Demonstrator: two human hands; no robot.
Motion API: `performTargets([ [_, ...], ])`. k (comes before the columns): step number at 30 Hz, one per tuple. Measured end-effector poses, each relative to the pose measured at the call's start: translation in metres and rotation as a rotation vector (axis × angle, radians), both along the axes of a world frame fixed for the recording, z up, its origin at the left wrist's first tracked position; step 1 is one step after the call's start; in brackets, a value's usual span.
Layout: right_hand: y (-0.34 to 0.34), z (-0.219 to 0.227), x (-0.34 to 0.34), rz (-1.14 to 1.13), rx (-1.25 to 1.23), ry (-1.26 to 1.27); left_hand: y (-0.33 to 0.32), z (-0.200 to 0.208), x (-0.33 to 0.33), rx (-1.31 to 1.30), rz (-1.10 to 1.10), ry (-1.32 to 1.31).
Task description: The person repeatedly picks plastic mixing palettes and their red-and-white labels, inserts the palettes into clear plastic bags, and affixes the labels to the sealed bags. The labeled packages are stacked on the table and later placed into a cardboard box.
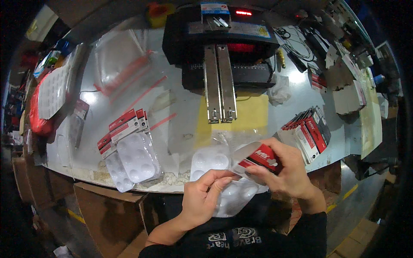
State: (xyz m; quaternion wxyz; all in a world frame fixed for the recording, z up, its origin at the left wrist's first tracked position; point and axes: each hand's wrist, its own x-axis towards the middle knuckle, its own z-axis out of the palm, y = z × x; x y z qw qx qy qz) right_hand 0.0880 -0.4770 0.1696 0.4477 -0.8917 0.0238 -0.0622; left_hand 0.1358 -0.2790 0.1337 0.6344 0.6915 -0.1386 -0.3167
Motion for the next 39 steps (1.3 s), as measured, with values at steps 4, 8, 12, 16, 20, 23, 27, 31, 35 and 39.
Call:
performTargets([
  [4, 0.014, -0.003, 0.014, 0.105, 0.039, 0.069, 0.008, -0.001, 0.0, 0.143, 0.021, -0.082],
  [8, 0.015, 0.001, 0.016, 0.16, 0.03, 0.087, 0.009, -0.003, 0.001, 0.126, 0.019, -0.053],
  [12, 0.008, 0.002, 0.019, 0.221, -0.001, 0.192, 0.009, -0.006, 0.001, 0.085, 0.013, -0.075],
  [16, -0.003, -0.002, 0.02, 0.263, 0.1, 0.323, 0.013, -0.013, 0.002, 0.042, 0.0, -0.173],
  [20, -0.009, -0.01, 0.011, -0.137, 0.06, 0.176, 0.018, -0.024, 0.006, -0.031, 0.269, -0.199],
  [23, -0.009, -0.02, 0.0, -0.139, 0.517, 0.649, 0.016, -0.033, 0.008, -0.083, 0.434, -0.117],
  [27, -0.007, -0.036, -0.008, -0.118, 0.711, 0.601, 0.01, -0.037, 0.009, -0.103, 0.438, -0.07],
  [31, -0.003, -0.041, -0.011, -0.11, 0.833, 0.545, 0.015, -0.036, 0.007, -0.063, 0.428, -0.064],
  [35, 0.001, -0.044, -0.002, -0.139, 0.837, 0.648, 0.018, -0.04, 0.016, 0.069, 0.31, -0.095],
  [39, 0.003, -0.061, 0.029, -0.269, 0.821, 0.532, -0.001, -0.055, 0.045, 0.219, 0.287, -0.195],
])
